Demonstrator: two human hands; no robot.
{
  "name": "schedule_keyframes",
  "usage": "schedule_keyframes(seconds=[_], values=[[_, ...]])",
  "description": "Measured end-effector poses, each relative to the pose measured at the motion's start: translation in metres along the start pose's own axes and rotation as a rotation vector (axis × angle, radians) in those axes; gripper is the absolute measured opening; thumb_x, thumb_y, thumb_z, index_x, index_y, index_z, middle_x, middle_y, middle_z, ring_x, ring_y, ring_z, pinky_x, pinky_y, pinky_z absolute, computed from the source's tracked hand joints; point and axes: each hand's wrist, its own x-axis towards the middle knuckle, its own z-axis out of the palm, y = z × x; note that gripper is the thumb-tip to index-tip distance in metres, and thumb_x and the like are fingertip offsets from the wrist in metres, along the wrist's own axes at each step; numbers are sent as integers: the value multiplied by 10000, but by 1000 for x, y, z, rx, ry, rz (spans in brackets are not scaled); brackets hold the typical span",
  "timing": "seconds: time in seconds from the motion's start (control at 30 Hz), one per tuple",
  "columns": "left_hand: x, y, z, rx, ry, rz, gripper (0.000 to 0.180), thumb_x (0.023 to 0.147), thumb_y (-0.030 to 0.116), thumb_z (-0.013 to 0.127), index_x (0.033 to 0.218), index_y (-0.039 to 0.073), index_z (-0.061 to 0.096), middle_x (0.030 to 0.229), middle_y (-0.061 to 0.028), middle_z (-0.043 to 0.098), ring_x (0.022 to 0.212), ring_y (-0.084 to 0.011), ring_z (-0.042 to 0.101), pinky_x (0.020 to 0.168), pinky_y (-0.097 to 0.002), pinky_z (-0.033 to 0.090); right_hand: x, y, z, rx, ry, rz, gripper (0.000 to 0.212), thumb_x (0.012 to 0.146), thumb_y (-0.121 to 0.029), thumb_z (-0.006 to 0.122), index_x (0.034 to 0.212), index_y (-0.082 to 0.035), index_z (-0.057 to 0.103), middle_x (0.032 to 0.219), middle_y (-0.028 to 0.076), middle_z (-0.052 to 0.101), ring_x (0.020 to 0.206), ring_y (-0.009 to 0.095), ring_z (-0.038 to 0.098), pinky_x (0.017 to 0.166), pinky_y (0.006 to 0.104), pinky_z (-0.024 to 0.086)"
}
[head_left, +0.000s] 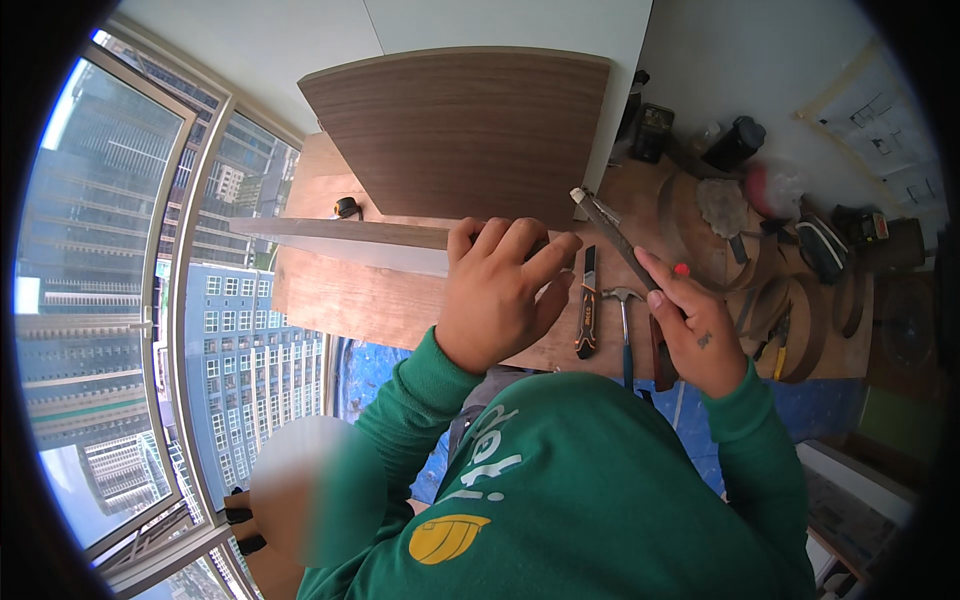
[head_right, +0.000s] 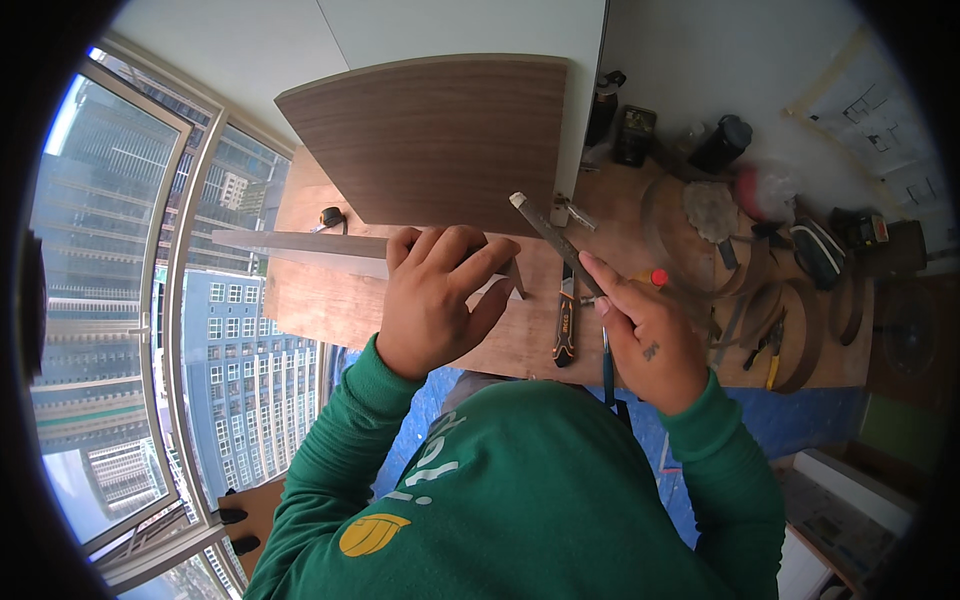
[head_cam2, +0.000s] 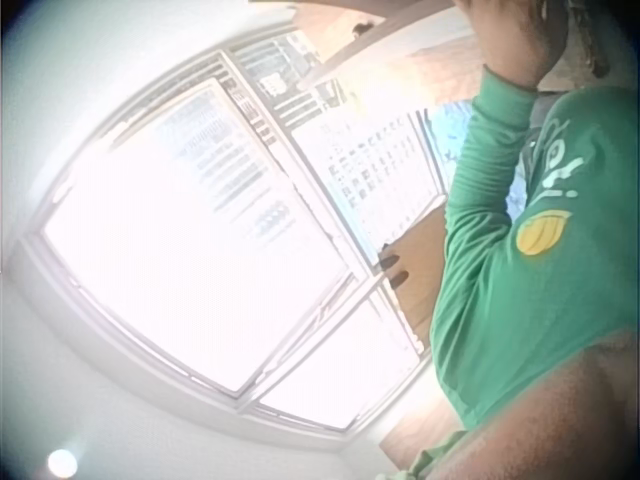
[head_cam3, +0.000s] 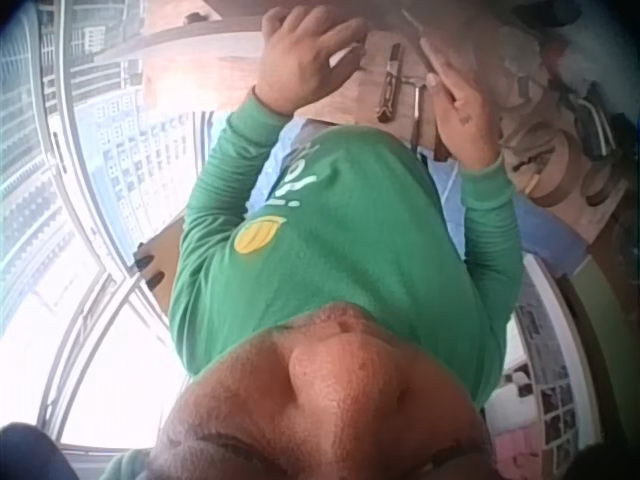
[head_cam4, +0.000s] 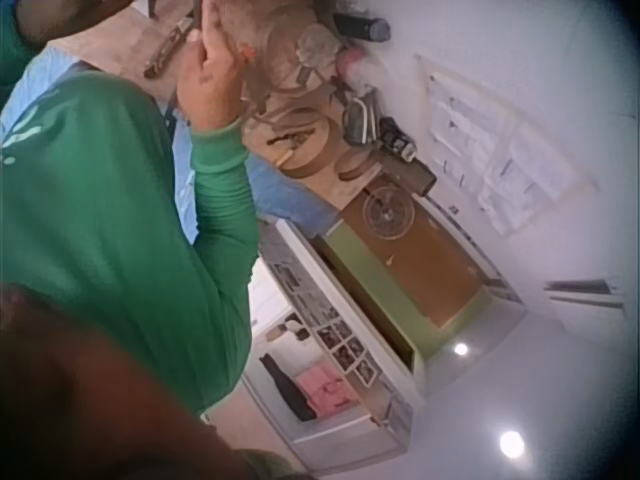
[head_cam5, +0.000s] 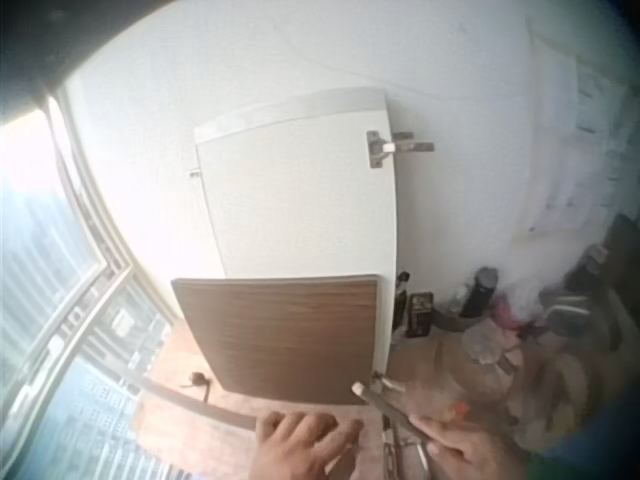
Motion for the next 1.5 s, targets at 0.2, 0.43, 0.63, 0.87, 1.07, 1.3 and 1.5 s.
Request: schedule_keyframes(seconds=[0.2, 0.43, 0.63, 0.87, 1.07, 1.3, 1.5], values=[[5, -4, 0, 8, 55, -57, 863, 796, 292, 925, 1528, 23, 555, 1261, -140, 693, 1149, -324, 669, 1063, -472, 456, -4, -13, -19, 62, -229, 166, 507, 1132, -63, 546, 1638, -86, 541, 894, 15, 595, 804, 97, 581, 829, 292, 534], [-2, -7, 6, 36, 89, -38, 1247, 755, 320, 961, 1710, -50, 251, 1622, -249, 533, 1378, -382, 619, 1198, -508, 424, 7, -26, -47, 80, -353, 61, 494, 1136, -91, 522, 1629, -90, 552, 730, -17, 532, 620, 74, 474, 620, 261, 450], [-2, -6, 6, 17, 91, -51, 1251, 764, 323, 960, 1715, -42, 234, 1682, -251, 477, 1474, -379, 569, 1248, -520, 382, 50, -24, -40, -7, -516, 19, 498, 1133, -102, 513, 1628, -107, 553, 696, 1, 517, 620, 65, 464, 612, 263, 443], [-3, -8, 9, -7, 137, -36, 928, 886, 422, 862, 1621, 12, 471, 1622, -201, 556, 1345, -352, 636, 1218, -508, 387, 45, -20, -44, 230, -427, 333, 497, 1154, -147, 496, 1649, -108, 531, 748, -67, 486, 615, 40, 434, 579, 244, 421], [6, -6, 18, 34, 227, -43, 430, 884, 373, 853, 1164, 71, 730, 1314, -109, 741, 1076, -306, 704, 1090, -475, 446, 27, -2, -35, 267, -219, 335, 424, 1163, -247, 558, 1536, -52, 605, 801, -65, 517, 618, 19, 457, 565, 223, 416], [9, -12, 9, -19, 166, -22, 456, 789, 372, 925, 1083, 79, 735, 1277, -96, 734, 1089, -309, 691, 1053, -465, 448, 11, 5, -5, 331, -130, 256, 270, 1127, -237, 669, 1266, -6, 655, 876, -39, 588, 688, 35, 490, 625, 251, 420], [2, -42, -3, 168, 260, -54, 614, 706, 535, 960, 1051, 87, 721, 1129, -66, 702, 1068, -298, 653, 1044, -494, 437, 18, -1, 9, 260, -11, 44, 262, 1099, -237, 711, 1188, 9, 694, 828, 27, 643, 692, 84, 541, 639, 300, 450]])
